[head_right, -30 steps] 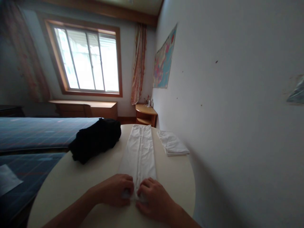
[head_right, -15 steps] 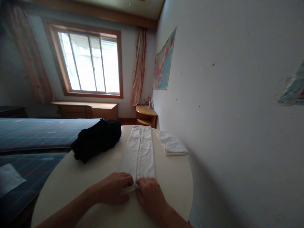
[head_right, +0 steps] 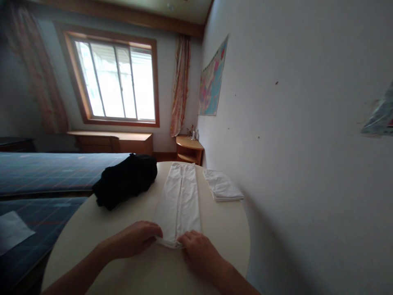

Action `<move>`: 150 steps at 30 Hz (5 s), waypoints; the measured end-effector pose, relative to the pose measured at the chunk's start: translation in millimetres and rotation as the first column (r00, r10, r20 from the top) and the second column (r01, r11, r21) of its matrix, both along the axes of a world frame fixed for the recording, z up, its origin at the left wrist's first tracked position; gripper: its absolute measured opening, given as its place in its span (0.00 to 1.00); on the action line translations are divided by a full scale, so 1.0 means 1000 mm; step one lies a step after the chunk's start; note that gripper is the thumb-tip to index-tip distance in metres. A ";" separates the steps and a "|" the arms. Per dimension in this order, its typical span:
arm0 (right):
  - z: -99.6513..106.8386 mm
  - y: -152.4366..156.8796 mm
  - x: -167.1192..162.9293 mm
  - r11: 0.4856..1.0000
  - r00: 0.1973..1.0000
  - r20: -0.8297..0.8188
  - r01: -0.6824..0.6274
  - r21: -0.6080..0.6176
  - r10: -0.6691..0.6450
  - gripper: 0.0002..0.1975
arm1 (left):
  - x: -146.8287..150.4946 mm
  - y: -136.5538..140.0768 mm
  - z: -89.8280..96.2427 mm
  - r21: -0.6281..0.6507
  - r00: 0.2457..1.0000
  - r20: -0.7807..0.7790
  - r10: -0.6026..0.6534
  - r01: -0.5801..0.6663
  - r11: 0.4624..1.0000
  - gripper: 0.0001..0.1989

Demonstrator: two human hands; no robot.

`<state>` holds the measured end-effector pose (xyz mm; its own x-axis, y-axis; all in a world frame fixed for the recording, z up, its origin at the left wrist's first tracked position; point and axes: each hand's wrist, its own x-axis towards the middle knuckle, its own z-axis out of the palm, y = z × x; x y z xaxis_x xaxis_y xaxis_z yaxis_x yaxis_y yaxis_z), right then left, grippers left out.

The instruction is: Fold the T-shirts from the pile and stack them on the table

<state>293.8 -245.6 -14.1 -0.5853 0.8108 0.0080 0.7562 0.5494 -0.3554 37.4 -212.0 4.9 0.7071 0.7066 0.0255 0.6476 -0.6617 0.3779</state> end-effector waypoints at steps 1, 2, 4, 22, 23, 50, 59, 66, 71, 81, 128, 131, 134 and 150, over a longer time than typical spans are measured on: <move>0.006 -0.002 0.002 0.999 1.000 -0.006 -0.030 -0.030 0.030 0.19 | -0.001 -0.001 0.003 -0.030 1.000 0.011 -0.012 0.013 0.999 0.18; 0.013 -0.003 0.004 0.996 0.998 -0.013 -0.069 -0.058 0.068 0.17 | -0.003 -0.001 0.007 -0.066 0.999 0.024 -0.025 0.026 0.998 0.18; 0.029 0.000 0.009 0.987 0.992 -0.015 -0.124 -0.098 0.123 0.13 | -0.005 0.002 0.015 -0.128 0.998 0.052 -0.034 0.040 0.991 0.18; 0.016 0.114 -0.006 0.911 0.991 0.002 0.120 0.394 -0.132 0.21 | 0.015 0.109 -0.030 0.287 0.899 0.165 0.405 -0.437 0.852 0.23; 0.006 0.109 -0.006 0.921 0.995 -0.003 0.092 0.379 -0.098 0.19 | 0.014 0.106 -0.042 0.298 0.909 0.184 0.374 -0.414 0.860 0.24; -0.009 0.014 0.017 0.977 0.978 -0.118 0.187 0.107 -0.174 0.11 | -0.008 0.030 -0.023 -0.044 0.995 -0.008 0.103 -0.103 0.994 0.17; -0.012 0.018 0.018 0.994 0.990 -0.094 0.104 0.023 -0.102 0.06 | -0.006 0.028 -0.021 -0.133 0.993 -0.041 0.113 -0.118 0.984 0.12; 0.008 0.026 0.027 0.986 0.975 -0.199 0.067 -0.151 -0.097 0.06 | -0.008 0.030 0.005 -0.246 0.995 -0.060 0.074 -0.087 0.965 0.11; 0.035 0.060 0.032 0.992 0.940 -0.323 0.122 0.013 -0.111 0.09 | -0.007 0.063 0.037 -0.137 0.993 0.042 0.115 -0.108 0.985 0.12; 0.004 0.124 0.018 0.922 0.922 -0.368 0.239 0.306 -0.117 0.16 | 0.014 0.114 -0.014 0.301 0.947 0.185 0.261 -0.308 0.903 0.19; -0.020 0.043 0.019 0.926 0.903 -0.238 0.375 0.031 -0.358 0.09 | -0.006 0.055 -0.013 -0.106 0.992 0.002 0.125 -0.124 0.987 0.13; -0.012 0.045 0.022 0.931 0.867 -0.375 0.364 0.026 -0.328 0.12 | -0.009 0.063 -0.002 -0.122 0.991 0.069 0.119 -0.110 0.986 0.12; 0.003 0.056 0.024 0.920 0.822 -0.473 0.387 0.056 -0.317 0.13 | -0.008 0.077 0.016 -0.112 0.980 0.143 0.137 -0.122 0.986 0.13; -0.042 0.167 0.035 0.872 0.773 -0.498 0.485 0.066 -0.393 0.22 | 0.023 0.172 -0.067 -0.033 0.807 0.437 0.396 -0.426 0.904 0.19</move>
